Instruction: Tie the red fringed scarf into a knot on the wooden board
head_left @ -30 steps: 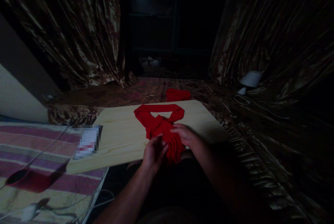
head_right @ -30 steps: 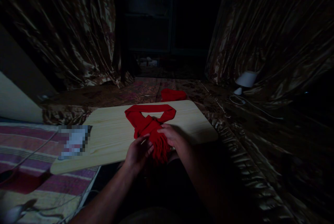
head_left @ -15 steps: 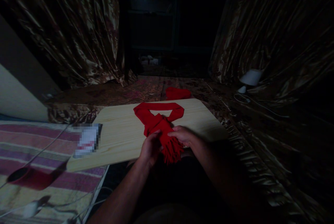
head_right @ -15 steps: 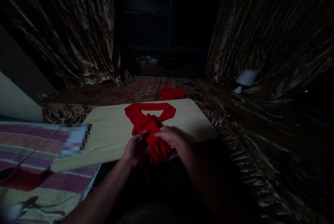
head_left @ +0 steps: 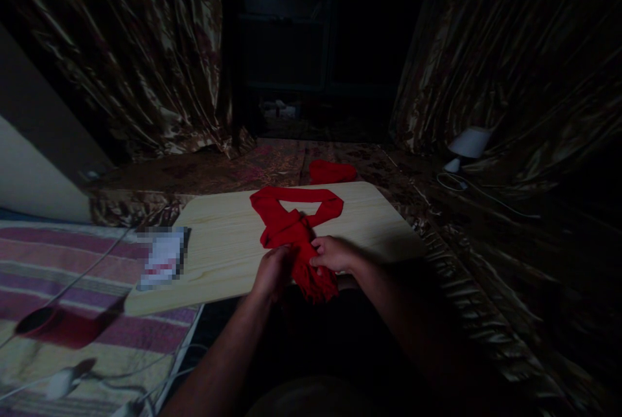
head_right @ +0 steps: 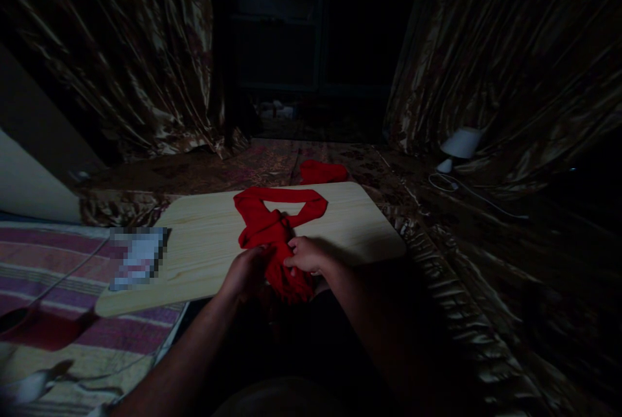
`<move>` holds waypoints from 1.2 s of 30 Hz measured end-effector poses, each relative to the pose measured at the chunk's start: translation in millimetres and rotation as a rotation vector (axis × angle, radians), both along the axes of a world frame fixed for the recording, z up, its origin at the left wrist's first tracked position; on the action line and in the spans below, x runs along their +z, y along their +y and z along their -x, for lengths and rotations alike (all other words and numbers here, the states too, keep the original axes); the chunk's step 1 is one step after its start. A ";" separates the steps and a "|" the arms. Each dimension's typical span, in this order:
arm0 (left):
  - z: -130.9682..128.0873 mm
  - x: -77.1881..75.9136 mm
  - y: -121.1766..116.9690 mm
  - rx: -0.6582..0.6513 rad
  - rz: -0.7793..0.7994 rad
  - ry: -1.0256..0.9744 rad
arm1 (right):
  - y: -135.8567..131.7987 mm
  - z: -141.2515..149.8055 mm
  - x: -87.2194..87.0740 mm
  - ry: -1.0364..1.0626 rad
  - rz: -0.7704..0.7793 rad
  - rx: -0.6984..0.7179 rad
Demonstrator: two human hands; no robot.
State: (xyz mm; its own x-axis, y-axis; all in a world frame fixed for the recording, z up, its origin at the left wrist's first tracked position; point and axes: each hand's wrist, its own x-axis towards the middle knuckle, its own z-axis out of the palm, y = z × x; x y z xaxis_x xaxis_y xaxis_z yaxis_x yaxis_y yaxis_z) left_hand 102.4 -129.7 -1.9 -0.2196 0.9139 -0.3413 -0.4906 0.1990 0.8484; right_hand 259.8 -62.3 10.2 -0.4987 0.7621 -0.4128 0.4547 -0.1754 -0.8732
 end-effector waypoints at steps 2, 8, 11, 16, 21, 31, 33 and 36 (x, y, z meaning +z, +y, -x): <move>3.8 -2.2 -0.5 -0.024 -0.001 0.064 | -2.2 -2.6 5.3 -0.030 -0.010 0.073; 14.2 -8.3 -1.0 -0.030 0.015 0.275 | -1.2 -12.5 5.5 -0.081 -0.057 0.240; 22.8 -4.9 -3.1 -0.155 0.020 0.559 | 2.8 -17.8 3.0 -0.106 -0.109 0.284; 37.2 8.5 -3.3 -0.135 -0.055 1.348 | 7.1 -26.0 16.9 -0.243 -0.233 0.394; 34.1 17.6 13.6 -0.076 -0.476 1.680 | 10.4 -27.7 34.6 -0.356 -0.320 0.448; 25.0 -24.6 51.7 -0.373 -0.177 1.900 | 36.0 -22.5 17.1 -0.302 -0.621 0.223; 16.8 -28.0 54.8 -0.336 -0.143 1.896 | 40.5 -20.6 10.3 -0.295 -0.692 0.205; 5.4 -26.3 61.4 -0.323 -0.096 1.858 | 47.3 -17.9 1.3 -0.317 -0.774 0.166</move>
